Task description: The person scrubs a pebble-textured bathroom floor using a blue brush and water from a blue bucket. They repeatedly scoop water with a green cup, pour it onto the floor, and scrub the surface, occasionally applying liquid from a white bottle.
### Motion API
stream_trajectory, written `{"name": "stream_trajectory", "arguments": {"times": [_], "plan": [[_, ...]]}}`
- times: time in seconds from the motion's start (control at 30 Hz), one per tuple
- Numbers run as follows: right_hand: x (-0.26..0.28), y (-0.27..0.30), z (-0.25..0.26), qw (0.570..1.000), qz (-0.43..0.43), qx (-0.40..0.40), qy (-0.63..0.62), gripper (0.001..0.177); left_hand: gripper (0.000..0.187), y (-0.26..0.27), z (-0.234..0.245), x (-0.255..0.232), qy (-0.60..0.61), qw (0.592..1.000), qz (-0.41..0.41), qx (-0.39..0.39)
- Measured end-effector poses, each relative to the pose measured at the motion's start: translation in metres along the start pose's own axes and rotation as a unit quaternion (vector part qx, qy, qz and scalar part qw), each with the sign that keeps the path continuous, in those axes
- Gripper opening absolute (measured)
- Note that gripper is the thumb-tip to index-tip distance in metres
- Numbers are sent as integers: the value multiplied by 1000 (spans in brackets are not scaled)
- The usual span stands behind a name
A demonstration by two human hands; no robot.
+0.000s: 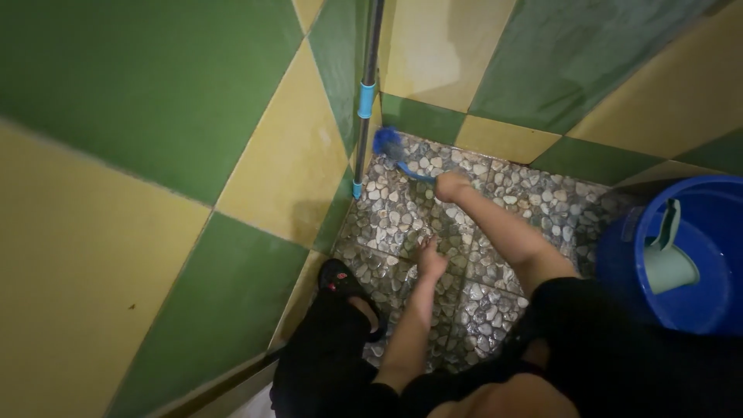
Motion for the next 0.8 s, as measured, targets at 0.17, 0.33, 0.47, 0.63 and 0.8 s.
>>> {"name": "stream_trajectory", "arguments": {"times": [0.17,0.33,0.47,0.63,0.8], "plan": [[-76,58,-6,991,-125,-5,-55,39,86,-2,-12,-4,-18,999,-8,32],[-156,174,-19,968,-249,16,-40,39,80,1,-10,2,-2,1000,2,21],[-157,227,-39,962,-267,51,-31,35,78,6,-3,10,-4,999,34,32],[-71,185,-74,982,-171,56,-58,27,66,7,-6,7,-9,1000,-5,-18],[30,109,-81,996,-41,14,-76,33,45,-2,-20,-7,50,998,18,-17]]}}
Point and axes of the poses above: each hand's wrist, its own y-axis away from the middle knuckle, its own z-axis out of the back of the hand, x = y × z, the point moved 1 cm from there along -y, towards the middle knuckle, and after that the axes turned 11 degrees about -x, right-handed, at the moved point
